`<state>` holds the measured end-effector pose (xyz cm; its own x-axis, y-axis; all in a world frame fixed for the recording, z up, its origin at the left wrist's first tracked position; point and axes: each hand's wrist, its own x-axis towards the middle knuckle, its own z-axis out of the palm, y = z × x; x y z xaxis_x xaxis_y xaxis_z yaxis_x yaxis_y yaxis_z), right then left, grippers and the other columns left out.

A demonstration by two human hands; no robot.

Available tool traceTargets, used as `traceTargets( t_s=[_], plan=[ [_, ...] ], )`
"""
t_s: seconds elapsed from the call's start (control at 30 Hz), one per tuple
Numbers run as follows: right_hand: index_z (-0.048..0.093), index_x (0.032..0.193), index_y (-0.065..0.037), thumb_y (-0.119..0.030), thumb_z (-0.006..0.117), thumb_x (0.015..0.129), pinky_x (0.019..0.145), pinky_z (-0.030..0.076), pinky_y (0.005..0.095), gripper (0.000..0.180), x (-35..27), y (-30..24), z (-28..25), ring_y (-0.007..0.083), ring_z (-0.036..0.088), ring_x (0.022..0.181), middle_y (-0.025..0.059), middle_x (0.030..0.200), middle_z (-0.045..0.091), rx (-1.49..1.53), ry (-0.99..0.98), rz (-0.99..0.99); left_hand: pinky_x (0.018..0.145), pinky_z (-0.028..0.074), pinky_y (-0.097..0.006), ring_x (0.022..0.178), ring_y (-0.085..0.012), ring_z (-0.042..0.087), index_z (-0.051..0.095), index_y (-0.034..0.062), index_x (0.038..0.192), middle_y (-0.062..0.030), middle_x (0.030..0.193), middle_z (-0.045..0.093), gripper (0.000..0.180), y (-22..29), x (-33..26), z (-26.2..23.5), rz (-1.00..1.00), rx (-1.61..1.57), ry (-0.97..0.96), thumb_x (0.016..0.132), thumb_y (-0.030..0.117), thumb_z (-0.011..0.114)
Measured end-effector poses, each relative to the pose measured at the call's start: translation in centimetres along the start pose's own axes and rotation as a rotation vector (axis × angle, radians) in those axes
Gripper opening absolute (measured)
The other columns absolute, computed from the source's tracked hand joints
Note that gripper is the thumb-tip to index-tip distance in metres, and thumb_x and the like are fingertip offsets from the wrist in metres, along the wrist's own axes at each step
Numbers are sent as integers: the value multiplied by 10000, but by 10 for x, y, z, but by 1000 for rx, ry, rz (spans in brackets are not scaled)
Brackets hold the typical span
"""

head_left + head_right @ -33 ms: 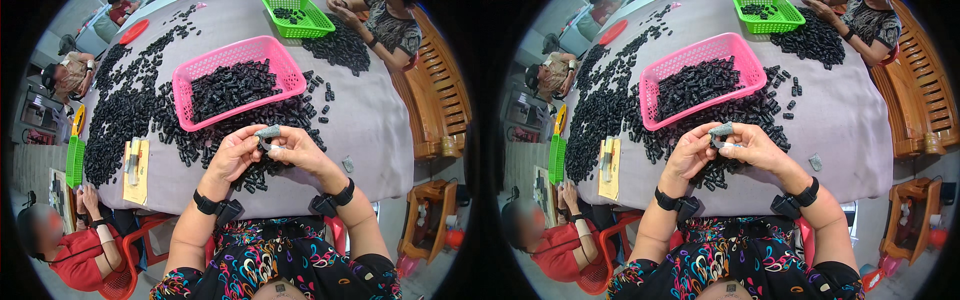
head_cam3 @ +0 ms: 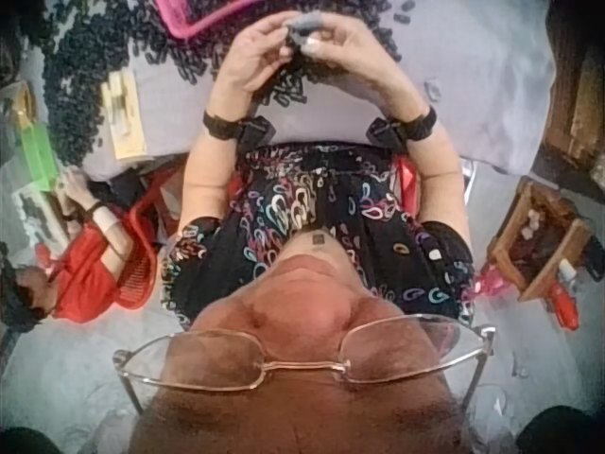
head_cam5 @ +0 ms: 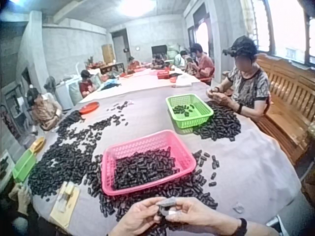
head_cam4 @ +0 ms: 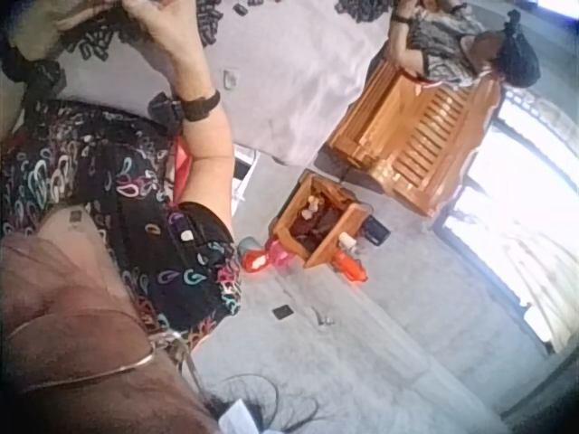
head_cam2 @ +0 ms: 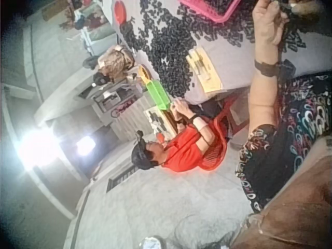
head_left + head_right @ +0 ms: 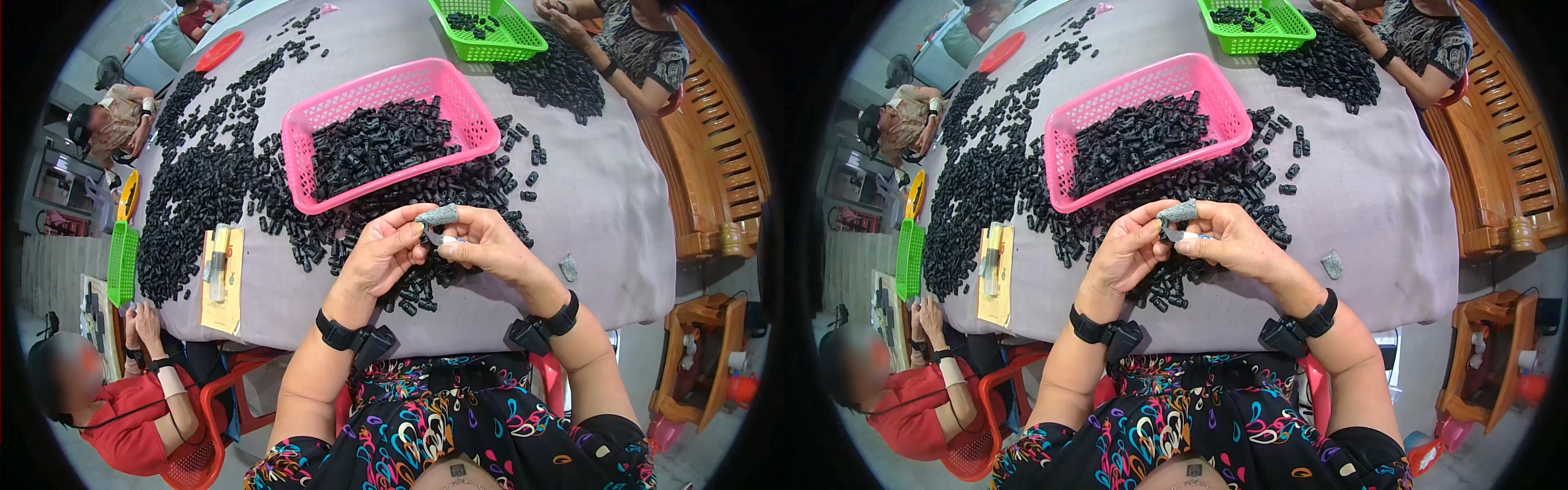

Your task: Sorting and inspecting small black shoe components at a production table.

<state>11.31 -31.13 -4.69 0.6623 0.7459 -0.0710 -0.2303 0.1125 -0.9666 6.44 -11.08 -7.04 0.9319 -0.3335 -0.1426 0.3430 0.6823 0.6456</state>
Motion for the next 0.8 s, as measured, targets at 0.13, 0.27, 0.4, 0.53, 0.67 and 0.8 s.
traceTargets(
  t_s=[0.13, 0.27, 0.4, 0.53, 0.67, 0.8],
  plan=[
    [628, 1134, -50, -178, 658, 901, 497, 311, 165, 268, 2, 5, -4, -9, 417, 596, -68, 791, 589, -9, 9, 16, 641, 530, -211, 702, -78, 612, 532, -5, 1279, -51, 962, 661, 384, -2, 2, 0, -3, 1, -8, 925, 111, 623],
    [625, 1135, -48, -170, 648, 908, 506, 322, 163, 259, 2, 3, -3, -9, 429, 611, -63, 806, 599, 32, 4, -11, 651, 527, -208, 713, -73, 607, 549, -2, 1266, -51, 962, 658, 358, 0, 3, 1, 33, 6, -14, 931, 108, 614],
    [607, 1165, -39, -145, 645, 906, 537, 351, 158, 283, 2, 1, -4, -5, 451, 639, -65, 794, 583, 17, 134, -83, 659, 510, -210, 743, -86, 596, 571, 1, 1237, -30, 908, 641, 315, 2, 5, 0, 158, 82, 90, 946, 118, 592],
    [615, 1161, -41, -125, 641, 902, 552, 370, 159, 274, 3, -1, -1, -13, 452, 649, -81, 800, 564, 37, 147, -54, 661, 526, -235, 775, -117, 594, 589, 11, 1153, -33, 926, 623, 232, 2, 1, -2, 191, 86, 135, 959, 136, 572],
    [619, 1172, -58, -133, 659, 891, 579, 381, 160, 293, 2, 8, 0, -10, 460, 674, -91, 831, 563, 9, 119, -59, 637, 550, -240, 739, -107, 616, 601, 27, 1072, -51, 931, 637, 165, -1, -1, -2, 184, 146, 157, 969, 149, 559],
    [580, 1209, -23, -76, 691, 858, 779, 459, 203, 372, 3, 11, 5, 36, 532, 865, -37, 991, 598, 4, 101, -157, 588, 503, -206, 631, -81, 592, 624, 33, 1043, -23, 854, 644, 127, -7, 0, 9, 239, 409, 225, 951, 115, 589]
  ],
)
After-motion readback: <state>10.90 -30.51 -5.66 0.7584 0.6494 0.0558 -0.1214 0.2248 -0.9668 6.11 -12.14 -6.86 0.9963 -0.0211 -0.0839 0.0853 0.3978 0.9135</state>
